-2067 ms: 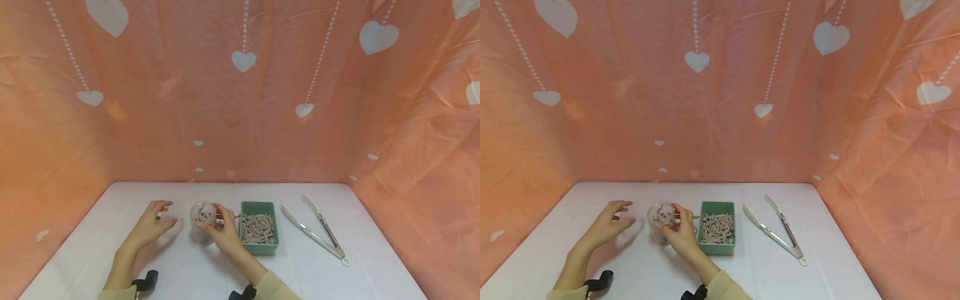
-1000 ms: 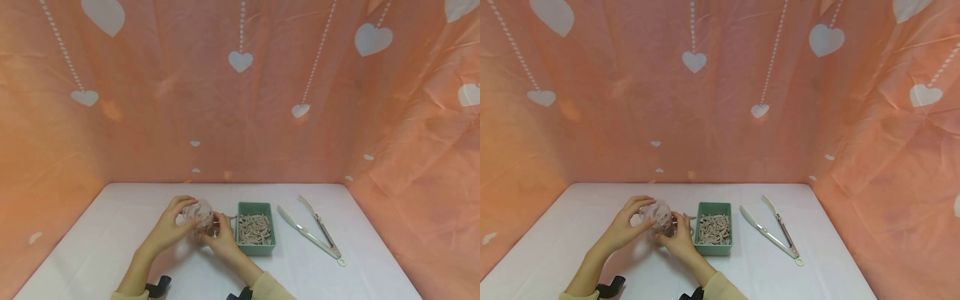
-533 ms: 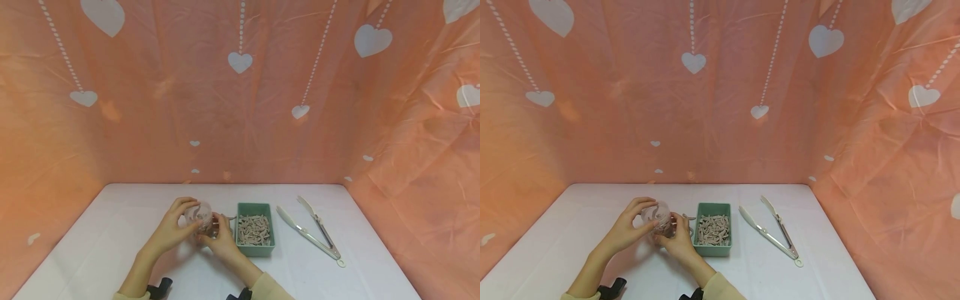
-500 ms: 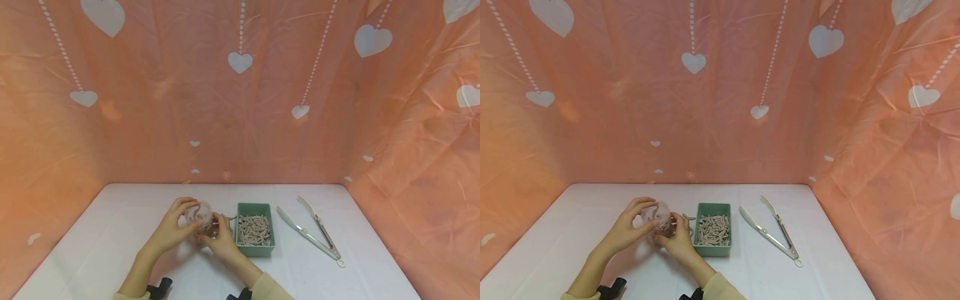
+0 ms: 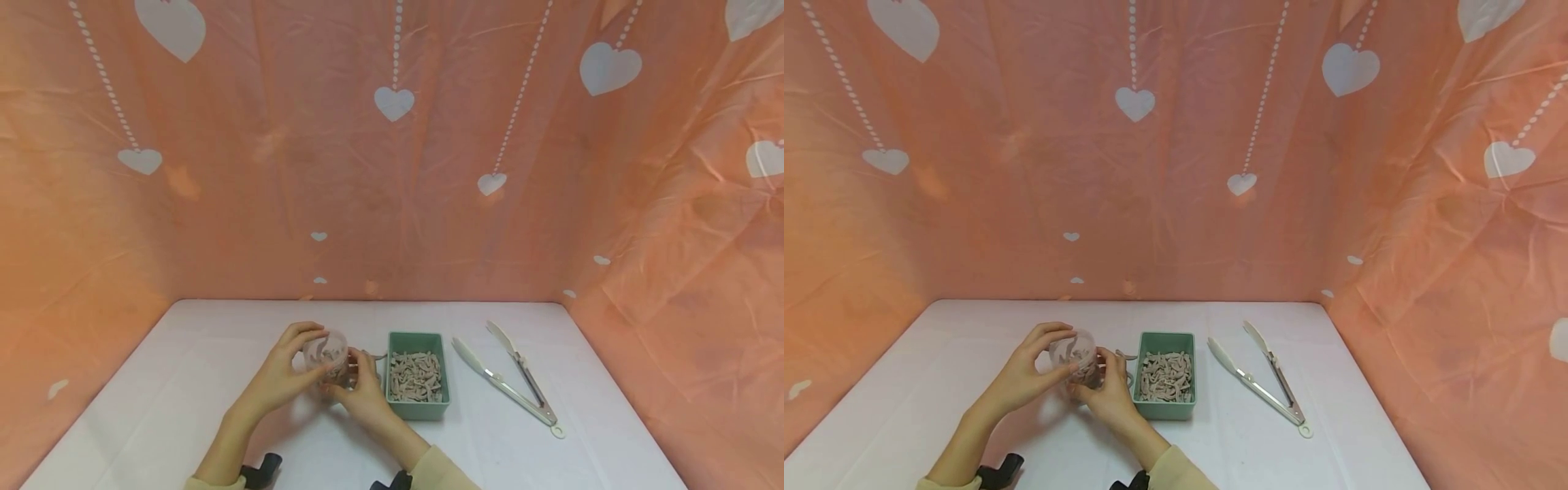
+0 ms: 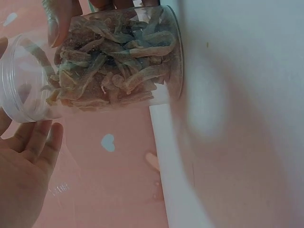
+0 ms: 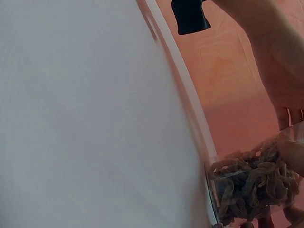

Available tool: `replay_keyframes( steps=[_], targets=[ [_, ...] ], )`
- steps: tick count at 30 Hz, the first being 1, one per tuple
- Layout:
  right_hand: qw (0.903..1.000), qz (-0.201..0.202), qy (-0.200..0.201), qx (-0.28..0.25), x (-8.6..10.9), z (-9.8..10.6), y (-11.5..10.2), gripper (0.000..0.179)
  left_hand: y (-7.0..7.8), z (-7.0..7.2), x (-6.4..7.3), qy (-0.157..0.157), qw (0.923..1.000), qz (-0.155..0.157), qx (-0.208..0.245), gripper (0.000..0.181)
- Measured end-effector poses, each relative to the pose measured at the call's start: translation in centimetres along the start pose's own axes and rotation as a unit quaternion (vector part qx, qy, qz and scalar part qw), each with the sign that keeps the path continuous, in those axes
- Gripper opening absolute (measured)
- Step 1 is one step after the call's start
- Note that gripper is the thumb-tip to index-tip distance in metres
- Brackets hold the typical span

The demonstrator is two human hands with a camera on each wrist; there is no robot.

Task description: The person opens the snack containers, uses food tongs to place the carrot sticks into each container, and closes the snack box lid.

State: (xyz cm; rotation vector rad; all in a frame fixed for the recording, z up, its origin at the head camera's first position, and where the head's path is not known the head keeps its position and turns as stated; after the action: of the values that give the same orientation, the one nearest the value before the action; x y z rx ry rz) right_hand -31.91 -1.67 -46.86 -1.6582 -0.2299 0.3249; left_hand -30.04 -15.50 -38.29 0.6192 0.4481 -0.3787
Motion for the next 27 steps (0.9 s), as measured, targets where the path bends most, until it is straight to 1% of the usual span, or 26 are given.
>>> replay_keyframes(
  steps=[5, 10, 15, 18, 21, 27],
  targets=[
    [1.0, -0.003, 0.0, 0.004, 0.09, 0.02, -0.07, 0.076, -0.14, -0.06, 0.01, -0.011, 0.9999, 0.006, 0.0, 0.053],
    [1.0, -0.003, 0.003, 0.004, 0.08, 0.04, -0.14, 0.075, -0.08, 0.09, 0.04, -0.006, 0.9999, 0.008, 0.003, 0.051],
    [1.0, 0.0, 0.003, 0.009, 0.04, 0.05, -0.13, 0.074, 0.19, 0.21, 0.12, 0.004, 1.0, -0.003, 0.003, 0.051],
    [0.9999, 0.002, 0.003, 0.011, 0.0, 0.07, -0.12, 0.074, 0.3, 0.21, 0.17, 0.004, 0.9999, -0.011, 0.0, 0.051],
    [1.0, 0.001, 0.002, 0.009, -0.04, 0.07, -0.06, 0.075, 0.35, 0.18, 0.21, -0.006, 0.9998, -0.018, 0.0, 0.052],
    [0.9999, 0.005, 0.002, 0.009, 0.04, 0.11, -0.13, 0.075, 0.55, -0.15, 0.29, -0.042, 0.9984, -0.033, 0.016, 0.053]
  ],
)
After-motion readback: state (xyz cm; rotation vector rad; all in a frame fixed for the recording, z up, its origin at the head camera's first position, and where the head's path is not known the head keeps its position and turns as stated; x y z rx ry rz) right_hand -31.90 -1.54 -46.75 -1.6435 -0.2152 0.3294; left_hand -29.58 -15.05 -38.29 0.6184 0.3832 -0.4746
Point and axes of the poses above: each hand's wrist, its own x-axis away from the middle knuckle, its own z-axis out of the back of the hand, y = z × x, the point moved 9 cm from there along -x, towards the middle knuckle, and after that the axes turned 14 degrees about -x, right-handed, at the moved point
